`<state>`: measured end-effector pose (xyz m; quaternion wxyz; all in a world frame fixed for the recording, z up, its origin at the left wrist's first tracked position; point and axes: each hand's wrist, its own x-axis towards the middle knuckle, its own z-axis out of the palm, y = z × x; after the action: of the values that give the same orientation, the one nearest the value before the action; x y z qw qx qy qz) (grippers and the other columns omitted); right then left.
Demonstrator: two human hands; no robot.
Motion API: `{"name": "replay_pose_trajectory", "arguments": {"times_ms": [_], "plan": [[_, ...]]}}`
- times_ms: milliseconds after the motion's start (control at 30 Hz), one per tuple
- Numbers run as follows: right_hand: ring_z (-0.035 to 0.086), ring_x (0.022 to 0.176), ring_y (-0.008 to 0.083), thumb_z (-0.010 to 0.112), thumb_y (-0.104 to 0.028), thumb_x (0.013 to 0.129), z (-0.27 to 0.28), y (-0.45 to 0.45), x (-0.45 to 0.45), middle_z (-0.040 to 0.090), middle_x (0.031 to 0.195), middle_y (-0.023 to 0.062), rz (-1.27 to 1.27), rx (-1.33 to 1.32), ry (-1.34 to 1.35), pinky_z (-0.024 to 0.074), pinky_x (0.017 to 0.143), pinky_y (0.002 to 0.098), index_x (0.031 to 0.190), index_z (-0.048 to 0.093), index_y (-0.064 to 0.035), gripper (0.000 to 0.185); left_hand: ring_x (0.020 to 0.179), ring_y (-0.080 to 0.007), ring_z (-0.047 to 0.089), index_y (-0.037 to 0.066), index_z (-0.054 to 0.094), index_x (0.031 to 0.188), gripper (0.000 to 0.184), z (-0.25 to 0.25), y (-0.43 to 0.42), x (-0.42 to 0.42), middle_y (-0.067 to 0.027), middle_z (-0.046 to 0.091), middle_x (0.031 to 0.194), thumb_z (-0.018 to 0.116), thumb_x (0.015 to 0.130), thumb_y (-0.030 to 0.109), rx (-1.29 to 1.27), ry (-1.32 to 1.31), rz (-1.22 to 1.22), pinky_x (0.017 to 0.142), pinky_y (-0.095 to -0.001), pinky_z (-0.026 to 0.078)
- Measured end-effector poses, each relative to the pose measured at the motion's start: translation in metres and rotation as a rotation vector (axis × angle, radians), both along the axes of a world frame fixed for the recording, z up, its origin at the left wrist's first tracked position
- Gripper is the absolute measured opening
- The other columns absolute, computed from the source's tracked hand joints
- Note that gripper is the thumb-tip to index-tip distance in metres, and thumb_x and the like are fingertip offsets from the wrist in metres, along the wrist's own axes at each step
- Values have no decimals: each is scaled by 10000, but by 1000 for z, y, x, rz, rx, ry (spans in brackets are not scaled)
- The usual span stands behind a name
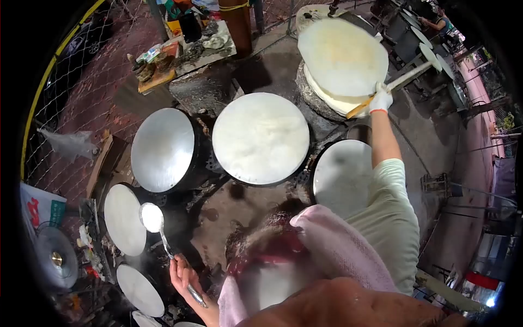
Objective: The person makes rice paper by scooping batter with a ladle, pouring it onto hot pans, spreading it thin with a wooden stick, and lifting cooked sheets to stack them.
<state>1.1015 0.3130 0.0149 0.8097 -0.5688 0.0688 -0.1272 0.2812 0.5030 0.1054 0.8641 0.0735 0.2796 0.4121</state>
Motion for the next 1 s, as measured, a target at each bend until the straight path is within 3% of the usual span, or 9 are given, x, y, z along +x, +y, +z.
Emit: {"name": "replay_pose_trajectory", "arguments": {"times_ms": [300,433,500,567,600,700,867,900,1000], "plan": [[603,834,191,681,-23,800,-55,-39,-16,650,969,106,-101,-442,97,501,752,325,1117,574,48,342,369,-49,395,-67,452,1131,346,8,-47,8,-1,445,669,313,1040,236,-11,-35,78,328,-210,261],[652,960,316,619,-340,823,-31,-51,-21,666,1021,207,-181,-1365,200,518,811,395,1104,613,-11,433,353,-31,413,-72,485,1154,396,-21,-70,-43,-9,522,701,289,1039,252,117,8,77,311,-205,254],[640,1000,374,562,-391,827,-21,-40,-57,655,1020,263,-227,-1235,246,517,808,474,1059,613,-42,423,360,-19,414,-67,474,1208,404,-14,-74,-42,16,558,718,286,1041,249,198,-170,-7,328,-203,256],[654,948,336,560,-263,861,-29,-25,-80,658,1017,230,-174,-1220,-29,514,823,438,1118,588,-46,338,366,-28,404,-51,482,1128,367,19,-94,-22,33,455,655,278,1046,242,-84,637,490,379,-212,264],[648,958,307,586,-228,853,-71,-17,-61,660,1047,207,77,-1013,-85,502,849,417,1149,581,-42,349,362,-42,401,-51,481,1119,359,0,-101,-59,32,430,642,275,1047,235,-23,118,327,392,-222,275],[621,988,245,646,-128,822,-47,59,-195,661,1109,144,495,-1049,-447,465,918,366,1244,548,-34,443,357,-62,402,-69,473,1141,371,-15,-125,-104,15,420,645,271,1048,228,56,-14,315,419,-240,299],[656,961,261,613,-287,897,-50,167,-471,677,1039,125,1507,-1609,-739,499,839,342,1188,600,-97,348,334,-46,295,-6,554,1121,313,-55,-170,-168,41,408,652,346,1028,209,29,225,445,394,-225,274],[641,953,325,591,-274,888,-86,182,-518,657,1049,151,1745,-939,-806,506,811,390,1162,602,-104,323,331,-61,343,-14,525,1172,357,-63,-180,-179,41,433,649,300,1046,234,-20,281,494,410,-263,314],[618,919,377,566,-164,839,-141,226,-604,615,1079,187,1992,-1477,-1161,499,777,456,1065,608,-73,247,324,-62,282,15,562,1137,349,-83,-191,-201,53,430,649,315,1044,244,-23,438,494,411,-256,314]]}}
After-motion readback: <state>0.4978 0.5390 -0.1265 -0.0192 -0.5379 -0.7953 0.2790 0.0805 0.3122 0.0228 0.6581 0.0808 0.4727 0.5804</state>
